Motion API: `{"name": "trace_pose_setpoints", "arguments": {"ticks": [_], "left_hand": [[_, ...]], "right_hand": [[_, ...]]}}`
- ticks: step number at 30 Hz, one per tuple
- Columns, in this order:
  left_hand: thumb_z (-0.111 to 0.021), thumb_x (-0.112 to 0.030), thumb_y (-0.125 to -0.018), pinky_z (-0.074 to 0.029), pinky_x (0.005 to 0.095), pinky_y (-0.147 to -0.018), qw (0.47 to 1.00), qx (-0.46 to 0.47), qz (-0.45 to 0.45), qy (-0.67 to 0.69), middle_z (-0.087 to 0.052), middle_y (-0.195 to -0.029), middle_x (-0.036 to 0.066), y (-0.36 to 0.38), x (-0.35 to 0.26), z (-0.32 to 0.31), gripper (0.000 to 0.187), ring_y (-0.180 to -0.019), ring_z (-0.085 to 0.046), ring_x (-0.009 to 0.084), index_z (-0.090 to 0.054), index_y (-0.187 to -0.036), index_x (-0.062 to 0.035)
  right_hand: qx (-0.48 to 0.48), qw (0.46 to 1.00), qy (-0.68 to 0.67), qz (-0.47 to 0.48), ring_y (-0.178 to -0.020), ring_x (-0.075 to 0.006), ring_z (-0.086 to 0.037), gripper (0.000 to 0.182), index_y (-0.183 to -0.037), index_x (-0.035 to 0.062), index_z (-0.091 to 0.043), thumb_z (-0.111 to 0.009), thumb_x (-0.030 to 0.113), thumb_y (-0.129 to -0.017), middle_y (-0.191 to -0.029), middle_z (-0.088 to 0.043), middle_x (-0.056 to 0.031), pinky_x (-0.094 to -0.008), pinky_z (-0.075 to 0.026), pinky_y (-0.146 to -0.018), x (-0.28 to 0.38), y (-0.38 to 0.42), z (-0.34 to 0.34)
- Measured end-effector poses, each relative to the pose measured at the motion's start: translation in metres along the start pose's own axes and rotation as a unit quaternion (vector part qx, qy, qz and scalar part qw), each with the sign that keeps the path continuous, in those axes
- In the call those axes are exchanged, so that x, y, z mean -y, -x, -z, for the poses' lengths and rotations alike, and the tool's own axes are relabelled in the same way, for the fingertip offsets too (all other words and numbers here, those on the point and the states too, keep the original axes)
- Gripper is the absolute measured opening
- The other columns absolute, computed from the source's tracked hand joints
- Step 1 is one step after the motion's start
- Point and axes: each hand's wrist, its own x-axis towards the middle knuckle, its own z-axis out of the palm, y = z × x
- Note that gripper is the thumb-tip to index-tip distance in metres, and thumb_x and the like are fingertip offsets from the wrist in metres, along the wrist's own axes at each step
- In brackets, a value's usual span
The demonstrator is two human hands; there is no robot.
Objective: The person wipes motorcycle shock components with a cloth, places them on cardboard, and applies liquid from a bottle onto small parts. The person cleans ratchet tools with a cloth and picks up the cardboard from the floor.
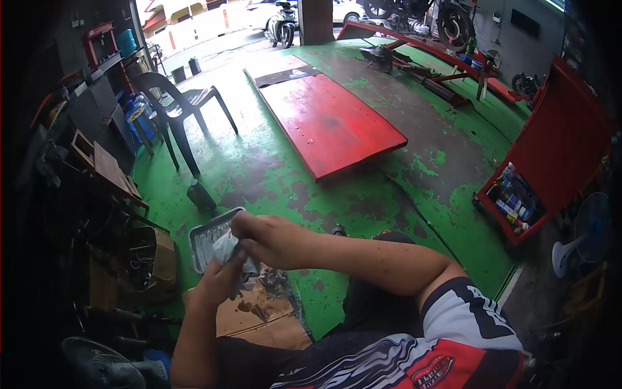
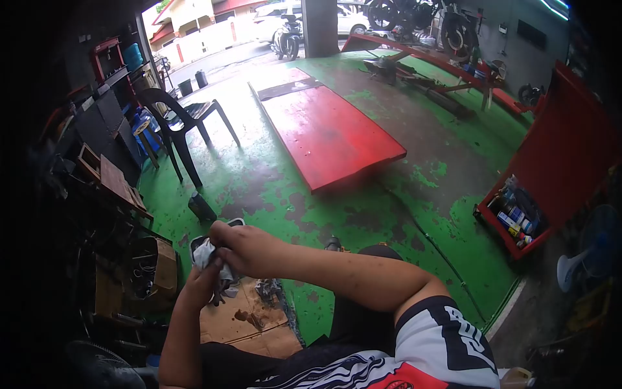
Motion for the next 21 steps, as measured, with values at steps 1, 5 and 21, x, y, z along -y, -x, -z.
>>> {"name": "trace_pose_setpoints", "arguments": {"ticks": [1,5,21], "left_hand": [[-0.058,-0.018,-0.101,-0.049,0.0285,-0.087,0.999,-0.016,0.001,-0.039,-0.065,-0.109,0.002,0.003,-0.004,-0.003,0.027,-0.101,-0.059,0.0091,-0.061,-0.123,-0.0031],[-0.060,-0.012,-0.099,-0.049,0.0285,-0.067,0.987,-0.016,-0.069,-0.147,-0.063,-0.088,-0.001,-0.001,-0.028,-0.016,0.018,-0.077,-0.057,0.0060,-0.060,-0.115,-0.0018],[-0.066,-0.017,-0.097,-0.050,0.0304,-0.064,0.967,-0.072,-0.119,-0.213,-0.066,-0.081,0.003,-0.005,-0.016,-0.019,0.018,-0.073,-0.063,0.0095,-0.063,-0.103,-0.0006]], "right_hand": [[-0.013,1.000,-0.015,-0.013,-0.097,-0.0390,-0.065,0.023,-0.114,0.0030,-0.048,-0.058,0.012,-0.095,-0.099,-0.065,-0.0187,-0.0464,-0.050,-0.084,0.002,0.000,-0.001],[-0.011,0.994,-0.074,-0.077,-0.095,-0.0411,-0.065,0.021,-0.115,0.0071,-0.047,-0.055,0.015,-0.097,-0.097,-0.066,-0.0188,-0.0486,-0.049,-0.083,-0.001,-0.002,0.001],[0.010,0.987,0.115,-0.114,-0.087,-0.0361,-0.069,0.037,-0.107,0.0025,-0.057,-0.060,0.039,-0.100,-0.089,-0.068,-0.0179,-0.0436,-0.051,-0.073,0.018,-0.009,0.053]]}}
